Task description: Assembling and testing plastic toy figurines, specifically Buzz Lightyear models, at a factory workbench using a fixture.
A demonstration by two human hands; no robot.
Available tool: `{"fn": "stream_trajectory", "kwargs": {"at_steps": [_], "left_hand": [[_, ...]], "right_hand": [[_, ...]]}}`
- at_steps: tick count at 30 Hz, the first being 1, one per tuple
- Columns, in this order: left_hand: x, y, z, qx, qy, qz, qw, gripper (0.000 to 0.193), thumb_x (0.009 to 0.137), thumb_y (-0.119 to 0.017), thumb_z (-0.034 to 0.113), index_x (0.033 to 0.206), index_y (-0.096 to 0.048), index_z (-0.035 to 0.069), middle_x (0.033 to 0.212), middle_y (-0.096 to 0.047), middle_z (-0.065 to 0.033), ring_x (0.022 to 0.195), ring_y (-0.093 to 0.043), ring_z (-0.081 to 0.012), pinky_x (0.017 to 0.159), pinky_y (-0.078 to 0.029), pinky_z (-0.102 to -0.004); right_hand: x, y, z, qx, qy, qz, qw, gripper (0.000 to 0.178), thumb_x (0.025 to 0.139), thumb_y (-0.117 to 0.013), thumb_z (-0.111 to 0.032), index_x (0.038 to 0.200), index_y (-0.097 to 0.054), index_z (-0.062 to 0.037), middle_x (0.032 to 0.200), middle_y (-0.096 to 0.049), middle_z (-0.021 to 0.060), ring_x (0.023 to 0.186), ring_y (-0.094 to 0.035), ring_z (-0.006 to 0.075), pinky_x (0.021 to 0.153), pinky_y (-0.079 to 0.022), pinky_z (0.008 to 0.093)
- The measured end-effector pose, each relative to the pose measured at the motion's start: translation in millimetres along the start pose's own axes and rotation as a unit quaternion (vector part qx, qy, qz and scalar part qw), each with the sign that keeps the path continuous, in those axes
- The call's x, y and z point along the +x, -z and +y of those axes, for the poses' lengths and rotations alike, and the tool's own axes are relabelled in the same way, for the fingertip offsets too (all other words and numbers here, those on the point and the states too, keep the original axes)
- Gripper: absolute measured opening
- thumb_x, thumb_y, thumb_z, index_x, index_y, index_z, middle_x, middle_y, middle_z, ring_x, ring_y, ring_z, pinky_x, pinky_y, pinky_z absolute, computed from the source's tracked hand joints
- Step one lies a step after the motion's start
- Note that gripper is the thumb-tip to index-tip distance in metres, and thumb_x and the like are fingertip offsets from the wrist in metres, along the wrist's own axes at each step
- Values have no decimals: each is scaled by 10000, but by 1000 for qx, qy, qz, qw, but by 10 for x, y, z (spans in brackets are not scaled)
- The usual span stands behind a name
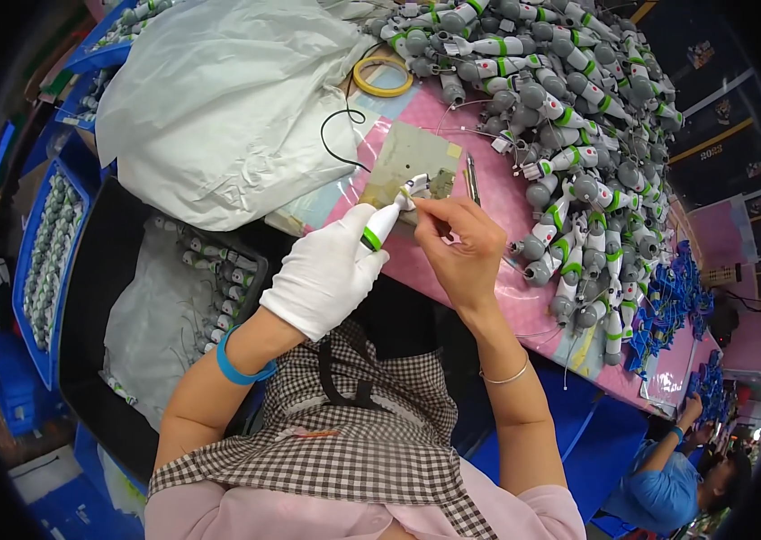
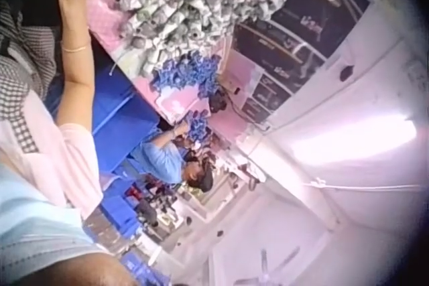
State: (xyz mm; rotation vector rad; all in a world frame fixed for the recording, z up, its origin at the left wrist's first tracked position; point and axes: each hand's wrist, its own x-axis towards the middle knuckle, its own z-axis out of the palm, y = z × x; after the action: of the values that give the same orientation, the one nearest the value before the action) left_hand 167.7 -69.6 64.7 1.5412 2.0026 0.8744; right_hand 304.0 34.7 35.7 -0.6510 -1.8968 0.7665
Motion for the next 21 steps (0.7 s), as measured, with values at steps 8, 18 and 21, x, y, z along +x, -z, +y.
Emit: {"fn": "stream_trajectory", "kwargs": {"at_steps": [8,18,21], "left_hand": [[2,-7,0,-7,4,-4,1000,355,803,-624,197,1079,-472,33,775,-611,-233,749,-605,-417,640,-481,-482],[-6,17,-4,1,6,-9,1000,380,801,-628,202,1109,-477,37,793,-615,-232,763,-604,-417,652,-483,-476],[2,16,9,-11,31,-22,999,401,796,-638,202,1127,-478,42,805,-612,-232,773,-601,-413,655,-474,-464]], "right_hand": [[-3,-1,32,-19,8,12,1000,144,715,-658,44,850,-681,2,715,-633,56,577,-555,86,515,-437,213],[7,-26,24,-16,20,19,999,126,714,-655,45,832,-679,9,697,-626,64,549,-547,97,512,-440,214],[-21,-15,27,-18,16,17,1000,127,713,-654,46,832,-678,9,697,-626,62,554,-553,98,516,-444,215]]}}
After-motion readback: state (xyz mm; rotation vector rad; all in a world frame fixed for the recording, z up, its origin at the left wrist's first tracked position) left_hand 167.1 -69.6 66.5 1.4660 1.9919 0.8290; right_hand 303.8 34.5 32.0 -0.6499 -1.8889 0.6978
